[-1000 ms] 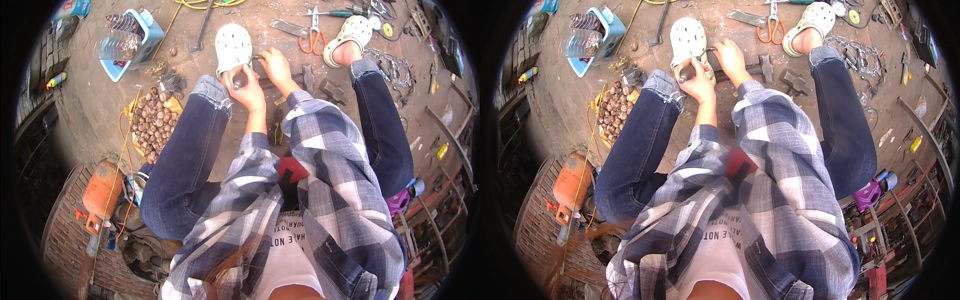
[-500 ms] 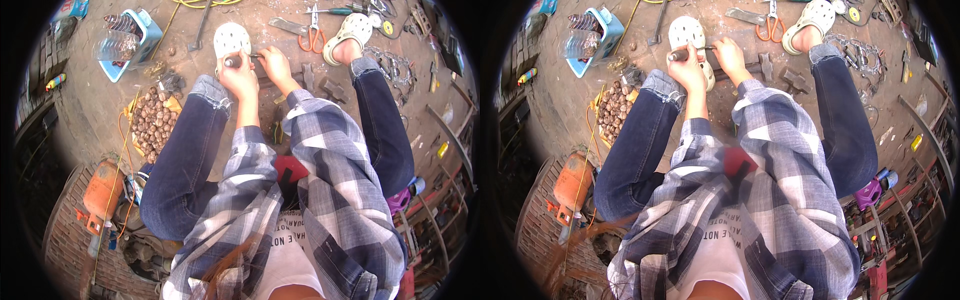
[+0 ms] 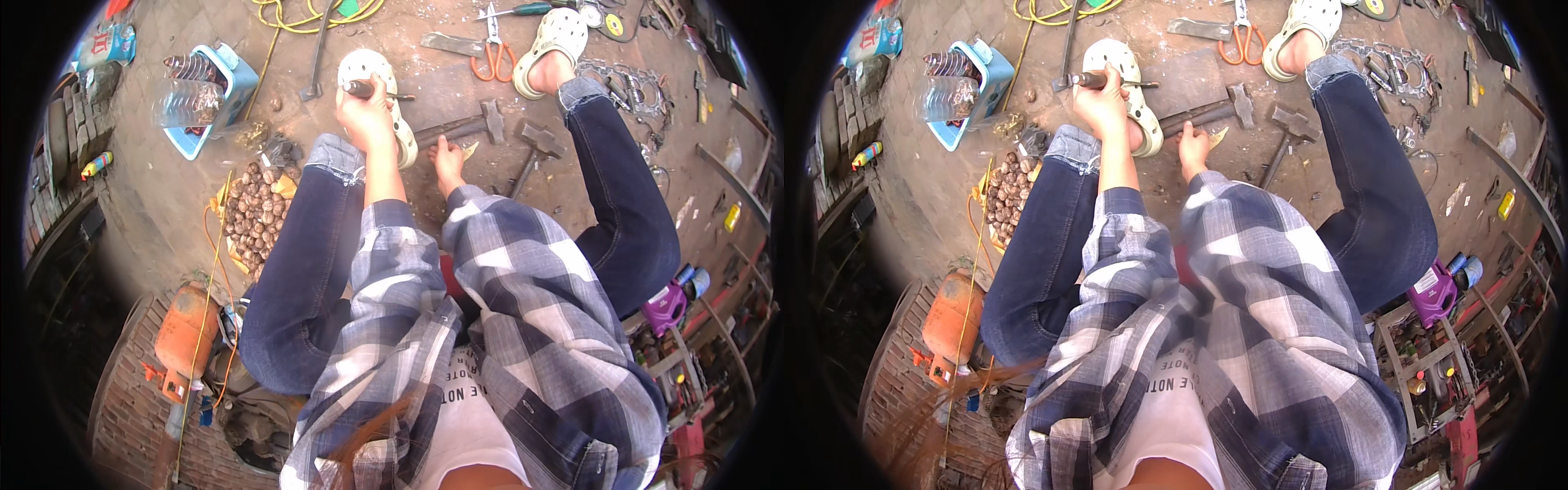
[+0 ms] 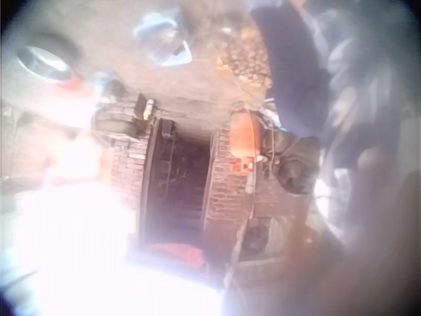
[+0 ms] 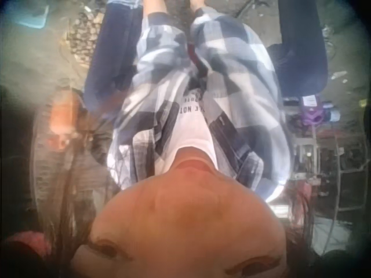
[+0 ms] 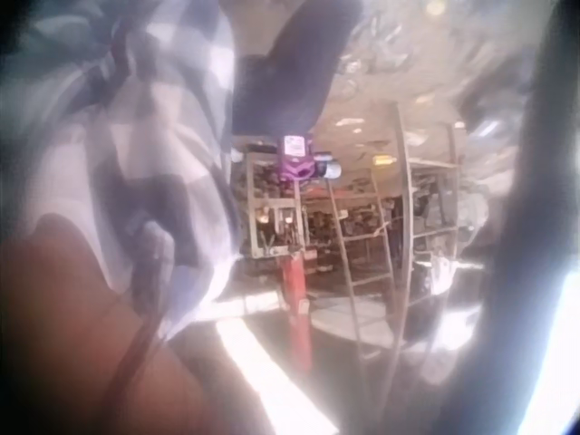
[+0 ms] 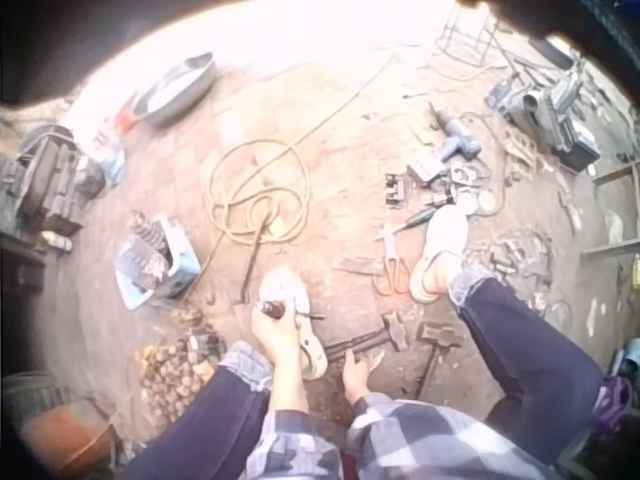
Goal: The person sits on the ground in a cluttered outdoor workshop and uses a hammer and chisel to shape a small metal piece. They repeatedly reposition the metal and strike it with the hammer, occasionally inspecting the work.
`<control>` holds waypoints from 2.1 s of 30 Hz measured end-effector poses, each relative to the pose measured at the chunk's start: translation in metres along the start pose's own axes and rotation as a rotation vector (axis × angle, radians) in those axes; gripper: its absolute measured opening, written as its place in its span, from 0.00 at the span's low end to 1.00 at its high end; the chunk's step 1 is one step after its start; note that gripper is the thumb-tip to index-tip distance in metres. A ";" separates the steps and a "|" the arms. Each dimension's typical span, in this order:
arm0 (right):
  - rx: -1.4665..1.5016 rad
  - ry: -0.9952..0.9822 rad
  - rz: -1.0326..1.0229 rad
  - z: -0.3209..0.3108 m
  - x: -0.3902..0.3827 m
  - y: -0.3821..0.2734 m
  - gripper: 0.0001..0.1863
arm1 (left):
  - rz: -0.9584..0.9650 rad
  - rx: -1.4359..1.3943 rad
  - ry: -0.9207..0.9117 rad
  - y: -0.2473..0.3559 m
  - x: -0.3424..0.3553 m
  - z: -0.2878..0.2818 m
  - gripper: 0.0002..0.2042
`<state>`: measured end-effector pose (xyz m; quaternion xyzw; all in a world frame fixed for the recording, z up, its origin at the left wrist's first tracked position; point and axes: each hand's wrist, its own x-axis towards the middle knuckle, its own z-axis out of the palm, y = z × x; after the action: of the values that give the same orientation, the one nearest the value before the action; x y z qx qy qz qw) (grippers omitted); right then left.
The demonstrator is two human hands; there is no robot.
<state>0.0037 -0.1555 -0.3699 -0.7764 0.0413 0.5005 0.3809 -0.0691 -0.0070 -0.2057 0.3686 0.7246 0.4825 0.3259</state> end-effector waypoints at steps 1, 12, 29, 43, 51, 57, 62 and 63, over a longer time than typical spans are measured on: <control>0.011 -0.080 0.046 0.009 -0.008 -0.008 0.19 | 0.017 0.045 0.014 -0.007 0.001 -0.006 0.09; -0.402 0.322 -0.025 -0.013 -0.028 -0.048 0.19 | -0.074 -0.028 -0.004 -0.004 -0.008 0.008 0.09; 0.430 -0.135 0.226 -0.079 -0.042 -0.118 0.20 | 0.315 0.127 0.048 -0.073 0.009 0.016 0.07; 0.054 -1.093 -0.601 -0.068 -0.247 -0.235 0.23 | 0.274 0.137 0.054 -0.027 -0.010 -0.008 0.07; -0.240 -0.687 -0.594 -0.032 -0.220 -0.198 0.22 | 0.003 -0.096 0.037 -0.027 -0.038 -0.002 0.07; -0.286 -1.088 -0.683 -0.054 -0.272 -0.239 0.25 | -0.122 -0.243 -0.033 -0.023 -0.024 -0.002 0.07; -0.200 -0.991 -0.866 -0.056 -0.269 -0.225 0.26 | 0.003 -0.203 0.116 -0.020 -0.035 0.007 0.09; -0.214 -0.972 -0.883 -0.056 -0.266 -0.219 0.27 | 0.003 -0.180 0.094 -0.021 -0.034 0.006 0.09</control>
<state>0.0111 -0.1204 -0.0229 -0.4396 -0.5071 0.5920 0.4463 -0.0514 -0.0386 -0.2234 0.3162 0.6922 0.5629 0.3226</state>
